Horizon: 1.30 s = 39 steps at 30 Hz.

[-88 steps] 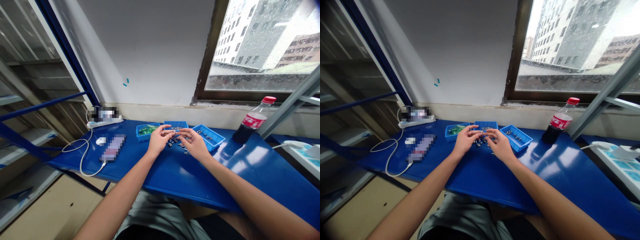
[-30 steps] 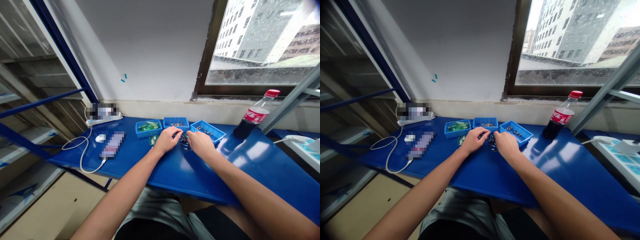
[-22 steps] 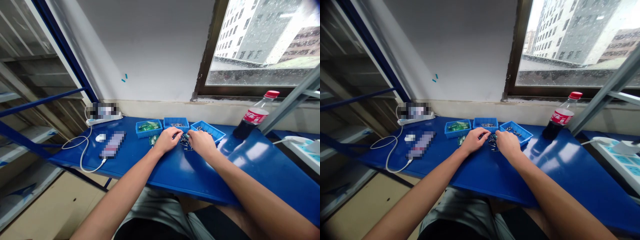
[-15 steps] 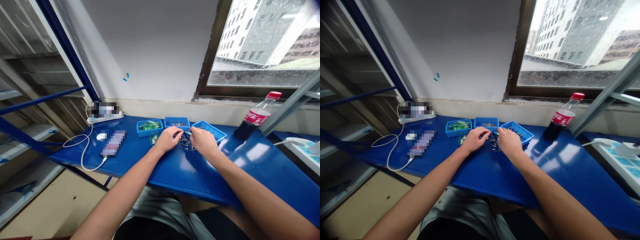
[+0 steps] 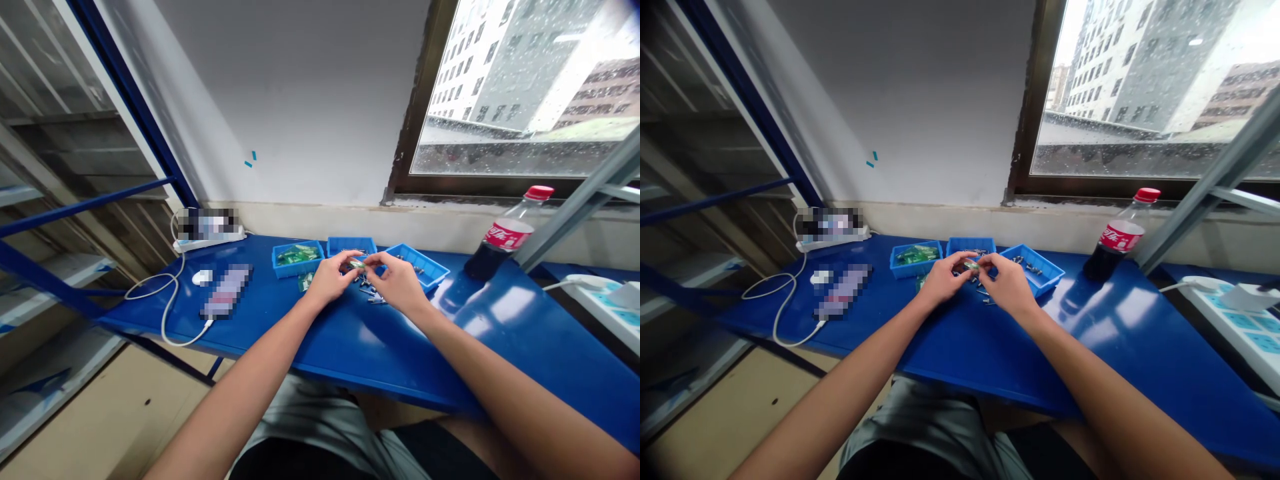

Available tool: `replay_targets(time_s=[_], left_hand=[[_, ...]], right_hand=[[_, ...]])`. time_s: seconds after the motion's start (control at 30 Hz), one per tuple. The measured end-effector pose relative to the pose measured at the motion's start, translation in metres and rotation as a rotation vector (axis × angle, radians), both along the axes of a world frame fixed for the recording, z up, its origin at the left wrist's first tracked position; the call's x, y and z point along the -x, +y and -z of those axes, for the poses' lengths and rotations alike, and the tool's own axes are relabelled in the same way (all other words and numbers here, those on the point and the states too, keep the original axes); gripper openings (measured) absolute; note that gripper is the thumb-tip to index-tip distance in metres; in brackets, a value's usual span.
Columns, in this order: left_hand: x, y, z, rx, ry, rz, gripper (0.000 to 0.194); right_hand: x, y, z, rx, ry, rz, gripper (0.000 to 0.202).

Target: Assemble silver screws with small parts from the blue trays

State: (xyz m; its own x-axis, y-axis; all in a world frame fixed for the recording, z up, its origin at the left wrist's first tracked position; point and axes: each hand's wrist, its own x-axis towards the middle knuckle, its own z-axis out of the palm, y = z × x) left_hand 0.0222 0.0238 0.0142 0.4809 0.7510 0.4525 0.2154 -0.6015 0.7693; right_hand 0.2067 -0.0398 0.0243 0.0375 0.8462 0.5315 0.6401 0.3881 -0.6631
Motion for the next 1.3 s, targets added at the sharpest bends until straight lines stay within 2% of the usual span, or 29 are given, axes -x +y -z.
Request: replay_targets(time_s=[0.07,0.23,0.4,0.57,0.83,0.97,1.17,1.3], left_hand=[[0.001,0.001,0.0,0.066,-0.068,-0.018,0.039],[0.001,0.008,0.004,0.254,-0.2,-0.003,0.045],[0.0,0.01,0.002,0.399,-0.278,0.046,0.049],[-0.001,0.011,0.004,0.383,-0.299,0.104,0.052],[0.001,0.011,0.003,0.347,-0.262,0.09,0.05],[0.0,0.01,0.002,0.385,-0.271,0.067,0.056],[0.0,0.009,0.001,0.356,-0.278,0.05,0.049],[0.0,0.009,0.001,0.384,-0.29,0.086,0.062]], right_hand=[[0.002,0.0,0.0,0.043,0.106,-0.017,0.024],[0.003,0.007,0.007,0.128,0.375,-0.116,0.046],[-0.002,0.013,0.012,0.179,0.561,-0.235,0.05],[-0.004,0.018,0.017,0.167,0.647,-0.208,0.05],[-0.003,0.018,0.018,0.187,0.643,-0.181,0.048],[-0.003,0.018,0.018,0.187,0.629,-0.156,0.047],[-0.001,0.017,0.014,0.212,0.682,-0.201,0.051],[0.0,0.016,0.014,0.2,0.667,-0.195,0.052]])
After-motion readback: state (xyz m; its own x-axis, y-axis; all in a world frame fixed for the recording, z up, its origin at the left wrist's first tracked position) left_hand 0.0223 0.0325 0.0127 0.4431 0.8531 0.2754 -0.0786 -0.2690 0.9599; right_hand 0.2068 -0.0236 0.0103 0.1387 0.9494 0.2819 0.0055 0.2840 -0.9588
